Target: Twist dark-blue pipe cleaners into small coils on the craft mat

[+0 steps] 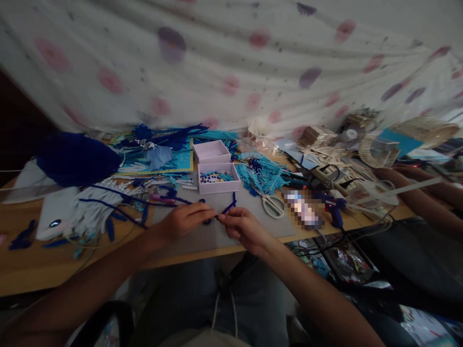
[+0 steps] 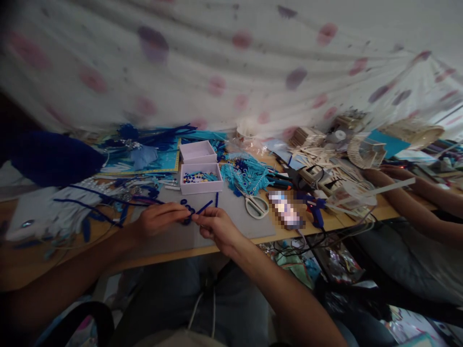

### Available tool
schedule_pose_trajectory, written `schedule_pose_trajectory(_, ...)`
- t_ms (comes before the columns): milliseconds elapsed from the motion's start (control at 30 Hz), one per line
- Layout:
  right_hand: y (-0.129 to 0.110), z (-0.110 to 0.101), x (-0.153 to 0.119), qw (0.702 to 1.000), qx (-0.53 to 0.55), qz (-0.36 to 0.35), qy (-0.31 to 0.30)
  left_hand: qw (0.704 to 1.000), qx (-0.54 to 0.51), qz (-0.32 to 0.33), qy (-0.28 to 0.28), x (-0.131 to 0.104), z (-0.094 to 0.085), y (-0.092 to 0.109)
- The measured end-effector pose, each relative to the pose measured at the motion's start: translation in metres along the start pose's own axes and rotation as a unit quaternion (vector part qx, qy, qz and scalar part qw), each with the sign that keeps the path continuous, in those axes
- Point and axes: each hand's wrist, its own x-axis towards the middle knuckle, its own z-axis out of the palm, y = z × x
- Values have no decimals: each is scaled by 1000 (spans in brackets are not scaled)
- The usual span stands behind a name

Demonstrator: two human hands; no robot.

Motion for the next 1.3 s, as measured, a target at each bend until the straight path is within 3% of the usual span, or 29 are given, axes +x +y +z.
schedule_pose_trajectory(67,3,-2,1,998,-54,-43,7,1000,5,4,-16,3,-2,0)
schedule_pose_trajectory(133,6,-9,3,967,-190,-164,34,999,-21,-37,-31,7,-1,2)
schedule_pose_trajectory(167,7,-15,4,924,-286,-251,45,994,-54,-86,-44,10,0,3)
schedule_pose_trajectory(200,7,-21,4,855,-388,-342,42,981,-102,-152,-63,13,1,5)
schedule_pose_trajectory(233,8,-27,4,766,-482,-425,26,956,-158,-231,-89,17,2,6)
schedule_pose_trajectory(300,9,-38,4,599,-605,-523,-36,873,-274,-367,-165,24,3,8)
schedule_pose_trajectory(333,10,-41,4,556,-629,-541,-50,833,-316,-409,-197,26,3,9)
schedule_pose_trajectory(367,11,-41,4,552,-630,-544,-47,810,-341,-430,-209,27,2,10)
schedule_pose_trajectory(400,12,-40,5,587,-608,-534,-25,809,-346,-432,-199,28,2,11)
schedule_pose_trajectory(433,12,-37,5,653,-563,-507,11,830,-331,-415,-171,27,2,12)
schedule_pose_trajectory(533,11,-24,7,889,-329,-308,79,942,-200,-268,-42,20,4,12)
schedule_pose_trajectory(567,9,-19,8,940,-246,-224,74,968,-151,-202,-15,17,6,11)
schedule_pose_trajectory(633,7,-13,9,987,-124,-91,37,992,-80,-96,10,10,9,8)
schedule_pose_trajectory(733,6,-9,9,997,-69,-39,5,998,-51,-46,9,4,12,5)
schedule_pose_trajectory(800,7,-10,8,986,-132,-99,25,992,-92,-88,-5,7,11,6)
schedule_pose_trajectory(833,7,-13,8,966,-195,-164,44,982,-130,-134,-16,9,11,7)
schedule_pose_trajectory(867,7,-16,7,927,-277,-245,57,964,-176,-197,-31,13,9,9)
schedule_pose_trajectory(900,7,-20,5,866,-370,-331,53,935,-227,-268,-52,16,8,10)
schedule_pose_trajectory(1000,6,-31,0,618,-593,-514,-37,810,-355,-443,-146,26,3,14)
schedule_pose_trajectory(1033,6,-33,-2,560,-628,-537,-66,778,-380,-469,-175,28,2,15)
schedule_pose_trajectory(1067,7,-34,-3,535,-641,-545,-76,760,-393,-480,-194,29,1,16)
schedule_pose_trajectory(1100,8,-32,-4,548,-635,-542,-60,759,-393,-480,-196,29,1,16)
schedule_pose_trajectory(1133,10,-30,-4,595,-609,-524,-26,776,-380,-469,-181,28,1,17)
schedule_pose_trajectory(1233,11,-18,1,839,-406,-353,82,892,-269,-351,-94,21,3,16)
schedule_pose_trajectory(1267,10,-14,3,906,-314,-270,88,930,-216,-290,-65,18,5,14)
schedule_pose_trajectory(1300,9,-11,5,951,-229,-191,75,959,-163,-228,-46,14,6,12)
